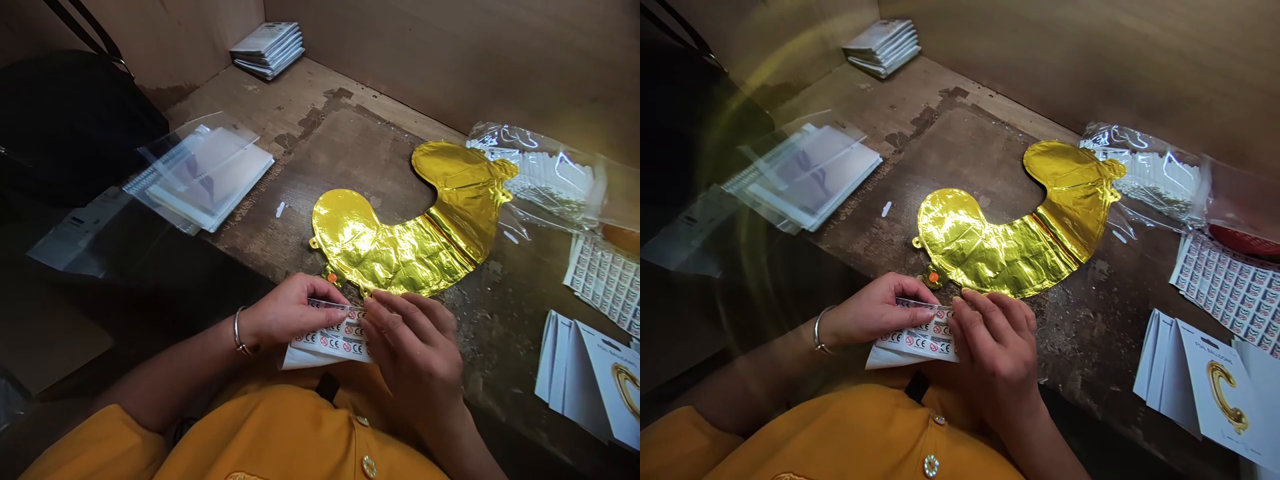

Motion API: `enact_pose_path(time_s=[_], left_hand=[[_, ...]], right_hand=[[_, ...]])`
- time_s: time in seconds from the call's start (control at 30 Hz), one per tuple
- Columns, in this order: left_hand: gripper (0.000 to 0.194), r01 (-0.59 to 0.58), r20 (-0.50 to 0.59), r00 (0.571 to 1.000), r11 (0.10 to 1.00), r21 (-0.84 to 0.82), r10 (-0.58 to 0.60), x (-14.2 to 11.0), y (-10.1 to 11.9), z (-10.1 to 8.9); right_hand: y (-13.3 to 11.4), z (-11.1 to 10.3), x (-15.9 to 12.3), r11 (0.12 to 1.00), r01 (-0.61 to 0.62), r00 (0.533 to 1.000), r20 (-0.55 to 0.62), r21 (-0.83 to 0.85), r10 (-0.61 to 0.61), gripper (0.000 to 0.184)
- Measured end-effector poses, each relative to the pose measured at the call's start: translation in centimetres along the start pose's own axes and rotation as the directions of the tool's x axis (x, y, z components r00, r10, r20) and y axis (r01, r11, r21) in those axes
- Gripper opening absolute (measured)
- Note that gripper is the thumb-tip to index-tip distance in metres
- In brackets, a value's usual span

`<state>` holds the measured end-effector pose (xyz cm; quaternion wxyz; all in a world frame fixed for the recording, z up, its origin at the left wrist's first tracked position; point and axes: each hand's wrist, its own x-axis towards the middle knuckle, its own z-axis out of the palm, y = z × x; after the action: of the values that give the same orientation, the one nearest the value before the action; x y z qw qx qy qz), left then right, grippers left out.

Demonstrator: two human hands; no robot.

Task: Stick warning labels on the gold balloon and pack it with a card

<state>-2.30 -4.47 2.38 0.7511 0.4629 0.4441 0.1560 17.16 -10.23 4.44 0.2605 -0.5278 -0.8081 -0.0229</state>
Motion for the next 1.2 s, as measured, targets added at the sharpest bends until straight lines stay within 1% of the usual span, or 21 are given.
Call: enact_pose_path(time_s=[0.17,0.33,0.43,0.6,0.63,0.7,0.77,0.83,0.9,0.97,1.0,1.03,1.07,1.1,1.13,1.17,1.2], left_hand=[[0.019,-0.016,0.000,1.000,1.000,-0.018,0.016,0.2,-0.2,0.0],[0.019,-0.040,0.021,0.999,0.999,-0.006,0.041,0.4,-0.4,-0.1],[0.018,-0.042,0.015,0.999,0.999,-0.007,0.042,0.4,-0.5,-0.1],[0.017,-0.043,0.001,0.999,0.999,-0.016,0.043,0.4,-0.5,-0.2],[0.017,-0.044,-0.001,0.999,0.999,-0.013,0.044,0.4,-0.5,-0.2],[0.018,-0.050,-0.001,0.999,0.999,0.000,0.050,0.4,-0.5,-0.2],[0.019,-0.059,0.004,0.998,0.998,0.020,0.059,0.5,-0.7,-0.3],[0.021,-0.070,0.013,0.998,0.997,0.041,0.069,0.5,-0.7,-0.3],[0.022,-0.083,0.022,0.996,0.994,0.069,0.081,0.5,-0.8,-0.3],[0.020,-0.129,0.023,0.992,0.981,0.143,0.127,0.4,-0.7,-0.6],[0.018,-0.179,0.021,0.984,0.960,0.214,0.178,0.3,-0.6,-0.8],[0.016,-0.250,0.021,0.966,0.918,0.309,0.256,0.2,-0.5,-1.1],[0.015,-0.335,0.034,0.935,0.845,0.416,0.353,0.0,-0.4,-1.4],[0.014,-0.419,0.064,0.888,0.741,0.524,0.456,-0.1,-0.4,-1.7],[0.013,-0.494,0.109,0.824,0.610,0.620,0.556,-0.1,-0.3,-2.1],[0.013,-0.546,0.165,0.754,0.466,0.696,0.636,-0.1,-0.3,-2.4],[0.013,-0.574,0.226,0.689,0.327,0.751,0.689,-0.1,-0.3,-2.7]], right_hand=[[0.3,0.0,-0.4,0.997,0.082,0.997,0.002,-0.013,-0.082,0.024],[0.4,0.1,-0.2,0.997,0.075,0.997,-0.017,0.025,-0.075,0.017],[0.6,0.4,-0.3,0.996,0.089,0.996,-0.012,0.020,-0.089,0.019],[0.9,0.8,-0.7,0.988,0.157,0.987,-0.039,0.006,-0.157,0.026],[0.9,0.9,-0.7,0.988,0.154,0.987,-0.040,0.009,-0.154,0.026],[0.8,1.1,-0.4,0.994,0.108,0.994,-0.035,0.035,-0.107,0.024],[0.5,1.3,0.2,0.994,0.039,0.999,-0.010,0.104,-0.038,0.020],[0.3,1.3,0.8,0.980,-0.011,1.000,0.028,0.198,0.005,0.015],[0.0,1.0,1.2,0.964,-0.040,0.997,0.069,0.265,0.022,0.012],[-0.1,0.2,1.4,0.949,-0.072,0.994,0.105,0.307,0.041,0.010],[0.0,-0.3,1.5,0.939,-0.100,0.990,0.126,0.330,0.061,0.009],[0.2,-0.8,1.7,0.925,-0.141,0.985,0.142,0.354,0.096,0.008],[0.5,-1.2,1.9,0.904,-0.196,0.977,0.149,0.380,0.149,0.007],[0.9,-1.5,2.2,0.874,-0.263,0.964,0.142,0.408,0.224,0.006],[1.4,-1.6,2.6,0.837,-0.328,0.944,0.131,0.437,0.301,0.005],[1.9,-1.4,3.1,0.796,-0.383,0.921,0.125,0.468,0.369,0.003],[2.4,-0.9,3.6,0.756,-0.424,0.899,0.133,0.498,0.416,0.001]])
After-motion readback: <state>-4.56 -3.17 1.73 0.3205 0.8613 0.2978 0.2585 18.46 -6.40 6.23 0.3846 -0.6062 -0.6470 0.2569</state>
